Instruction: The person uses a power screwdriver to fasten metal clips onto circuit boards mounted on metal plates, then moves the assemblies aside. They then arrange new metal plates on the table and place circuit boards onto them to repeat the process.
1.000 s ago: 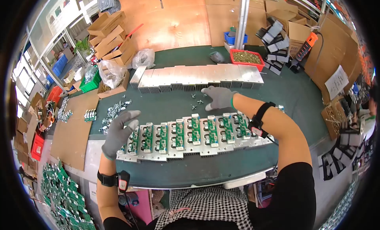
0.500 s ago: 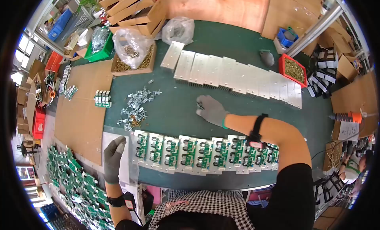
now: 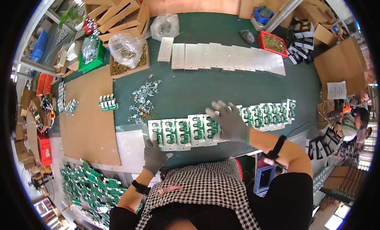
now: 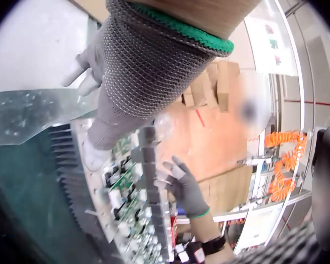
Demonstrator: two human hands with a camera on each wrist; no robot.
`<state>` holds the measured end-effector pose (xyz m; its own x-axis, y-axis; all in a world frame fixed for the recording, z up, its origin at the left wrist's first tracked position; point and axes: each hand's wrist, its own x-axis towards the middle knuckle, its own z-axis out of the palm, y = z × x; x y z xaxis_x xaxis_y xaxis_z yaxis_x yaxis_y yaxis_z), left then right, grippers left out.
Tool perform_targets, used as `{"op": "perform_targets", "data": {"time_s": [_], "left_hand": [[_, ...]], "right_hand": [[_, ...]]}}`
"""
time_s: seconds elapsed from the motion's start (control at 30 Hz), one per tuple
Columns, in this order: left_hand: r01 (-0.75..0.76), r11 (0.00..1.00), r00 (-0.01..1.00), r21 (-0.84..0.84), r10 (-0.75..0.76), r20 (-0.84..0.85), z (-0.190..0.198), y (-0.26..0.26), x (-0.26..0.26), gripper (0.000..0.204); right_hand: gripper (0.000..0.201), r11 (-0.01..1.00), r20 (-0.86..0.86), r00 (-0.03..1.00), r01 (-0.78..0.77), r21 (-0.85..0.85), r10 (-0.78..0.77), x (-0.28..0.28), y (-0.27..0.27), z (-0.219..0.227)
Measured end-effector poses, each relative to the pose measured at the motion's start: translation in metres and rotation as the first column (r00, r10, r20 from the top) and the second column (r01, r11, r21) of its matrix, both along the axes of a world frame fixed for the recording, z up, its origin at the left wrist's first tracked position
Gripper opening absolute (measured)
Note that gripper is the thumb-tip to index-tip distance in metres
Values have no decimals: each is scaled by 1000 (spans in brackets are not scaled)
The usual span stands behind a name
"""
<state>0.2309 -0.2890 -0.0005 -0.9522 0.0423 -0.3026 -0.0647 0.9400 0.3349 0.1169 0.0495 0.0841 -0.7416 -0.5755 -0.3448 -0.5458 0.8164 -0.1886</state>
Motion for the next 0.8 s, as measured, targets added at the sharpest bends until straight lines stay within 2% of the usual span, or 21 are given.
{"op": "perform_targets", "data": {"time_s": [0.07,0.1,0.2,0.23,0.3,0.37,0.47,0.6,0.63,0.67,0.7,0.73,0.8], "left_hand": [[-46,999,998,-11,46,-35,-12,6,2,121],[-73,997,996,-23,71,-46,-14,7,2,120],[-110,993,991,41,112,-74,-11,14,-5,115],[-138,988,989,69,141,-40,-4,19,-16,115],[-86,996,996,28,87,-37,-6,23,-42,115],[-26,998,991,60,34,-127,-9,39,-82,111],[-6,993,990,118,23,-140,-6,60,-139,107],[88,994,996,57,-86,-37,7,66,-177,101],[214,967,976,138,-217,5,18,51,-189,101],[317,945,948,76,-317,-20,20,31,-210,101],[411,912,912,12,-410,-30,22,10,-231,101],[495,867,867,-53,-497,-31,24,2,-248,102],[316,946,947,73,-310,-82,45,13,-286,100]], "right_hand": [[97,982,103,993,-77,175,59,45,22,-21],[96,971,103,992,-96,218,75,57,31,-36],[89,995,-228,974,-37,-98,14,62,43,-77],[87,993,-248,969,-31,-117,1,57,48,-81],[86,990,-280,960,-21,-138,-19,39,58,-80],[85,995,-296,954,10,-103,-40,16,72,-78],[82,992,-356,930,52,-114,-89,-19,87,-76],[77,992,-270,957,84,-95,-107,-61,102,-63],[76,989,-236,966,80,-123,-108,-68,105,-55],[76,985,-200,974,76,-154,-107,-77,106,-46],[76,987,-252,962,69,-148,-105,-86,107,-32],[78,969,-218,964,102,-226,-153,-101,110,-23],[83,952,-206,959,132,-276,-193,-137,109,-20]]}}
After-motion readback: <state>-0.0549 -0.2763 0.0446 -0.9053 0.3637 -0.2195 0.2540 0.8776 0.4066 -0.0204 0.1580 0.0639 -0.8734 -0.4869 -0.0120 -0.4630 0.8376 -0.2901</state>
